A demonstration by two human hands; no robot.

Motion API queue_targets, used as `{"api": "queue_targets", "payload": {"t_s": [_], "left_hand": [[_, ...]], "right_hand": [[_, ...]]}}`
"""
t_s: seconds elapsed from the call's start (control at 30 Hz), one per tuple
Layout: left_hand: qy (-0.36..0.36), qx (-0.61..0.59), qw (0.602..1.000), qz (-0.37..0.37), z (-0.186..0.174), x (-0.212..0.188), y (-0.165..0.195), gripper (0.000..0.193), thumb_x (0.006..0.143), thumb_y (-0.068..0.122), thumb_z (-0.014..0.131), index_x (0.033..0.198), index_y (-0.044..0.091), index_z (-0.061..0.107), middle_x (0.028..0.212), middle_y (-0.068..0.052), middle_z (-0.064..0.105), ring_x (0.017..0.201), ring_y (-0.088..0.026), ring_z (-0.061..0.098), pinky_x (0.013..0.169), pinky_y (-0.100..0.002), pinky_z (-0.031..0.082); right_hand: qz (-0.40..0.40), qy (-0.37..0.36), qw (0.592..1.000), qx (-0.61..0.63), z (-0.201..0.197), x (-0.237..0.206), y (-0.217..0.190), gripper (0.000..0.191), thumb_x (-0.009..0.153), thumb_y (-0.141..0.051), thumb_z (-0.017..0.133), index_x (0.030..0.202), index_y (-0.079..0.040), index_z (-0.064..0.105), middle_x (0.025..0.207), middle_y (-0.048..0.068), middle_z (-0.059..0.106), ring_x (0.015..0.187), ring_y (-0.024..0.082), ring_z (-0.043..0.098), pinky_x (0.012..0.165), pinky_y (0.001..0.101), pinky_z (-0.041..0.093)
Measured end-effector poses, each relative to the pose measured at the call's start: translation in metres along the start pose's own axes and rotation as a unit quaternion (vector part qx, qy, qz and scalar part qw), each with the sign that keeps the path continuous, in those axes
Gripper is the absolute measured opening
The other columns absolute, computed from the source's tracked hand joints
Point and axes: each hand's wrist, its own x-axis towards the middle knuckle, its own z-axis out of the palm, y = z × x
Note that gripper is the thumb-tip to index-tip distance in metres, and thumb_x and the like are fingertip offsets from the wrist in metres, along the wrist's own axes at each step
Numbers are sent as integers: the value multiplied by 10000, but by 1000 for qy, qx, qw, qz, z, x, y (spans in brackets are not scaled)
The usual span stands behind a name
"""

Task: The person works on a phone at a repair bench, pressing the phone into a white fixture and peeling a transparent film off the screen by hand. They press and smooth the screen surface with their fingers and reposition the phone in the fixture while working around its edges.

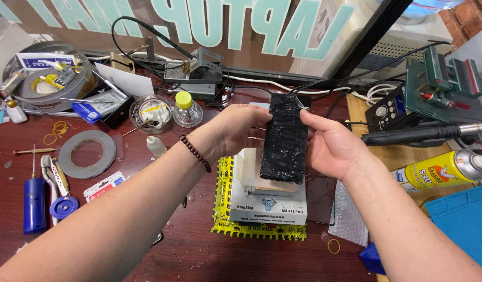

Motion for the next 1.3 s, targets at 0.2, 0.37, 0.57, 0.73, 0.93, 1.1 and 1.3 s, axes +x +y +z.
{"api": "queue_targets", "payload": {"t_s": [0.2, 0.37, 0.57, 0.73, 0.93, 1.1, 1.3], "left_hand": [[8, 22, 999, 27, -4, -4, -1, 104, 945, 98, 621, 991, 46, 699, 911, -51, 702, 808, -177, 666, 762, -380, 561], [10, 29, 999, 21, 1, -7, -2, 78, 941, 105, 634, 970, 49, 681, 895, -55, 704, 801, -186, 676, 752, -387, 568], [18, 29, 999, 12, 10, -9, -6, 68, 944, 108, 639, 979, 61, 673, 884, -43, 695, 797, -187, 671, 744, -389, 563], [63, 12, 998, 25, 5, -7, -8, 63, 941, 61, 610, 969, 46, 664, 891, -62, 702, 800, -221, 698, 748, -417, 594], [71, -28, 997, 20, -14, -13, -5, 71, 977, 83, 597, 982, 46, 657, 922, -77, 707, 838, -237, 705, 790, -425, 603], [67, -41, 997, 16, -11, -19, -4, 20, 973, 56, 593, 989, 49, 604, 973, -78, 693, 889, -250, 727, 828, -432, 631], [83, -89, 990, -72, -14, -18, 2, 74, 925, 110, 619, 974, 56, 611, 934, -67, 670, 921, -228, 694, 836, -403, 596]], "right_hand": [[12, -18, 999, -44, -10, -2, -3, 289, 980, -334, 616, 1157, -113, 676, 1056, 40, 734, 955, 179, 678, 907, 393, 511], [33, -43, 999, -4, -19, -1, -6, 258, 963, -268, 646, 1159, -102, 665, 1046, 57, 730, 959, 197, 680, 924, 405, 517], [46, -78, 994, 59, -31, 0, -10, 239, 971, -174, 657, 1171, -43, 664, 1048, 83, 722, 964, 208, 674, 951, 407, 515], [8, -48, 994, 102, -38, -14, -20, 208, 902, -162, 648, 1099, -102, 673, 993, 28, 726, 936, 175, 681, 913, 433, 522], [-43, 103, 991, -68, -38, -21, -23, 191, 933, -179, 658, 1119, -137, 678, 949, 2, 687, 867, 135, 649, 781, 324, 516], [-76, 83, 976, -189, -23, -15, 16, 218, 951, -250, 646, 1102, -108, 712, 905, -22, 692, 728, 87, 591, 603, 253, 435], [-76, 104, 981, -148, -12, -9, 29, 145, 925, -156, 704, 1058, -100, 720, 787, -62, 631, 648, 48, 552, 551, 216, 413]]}}
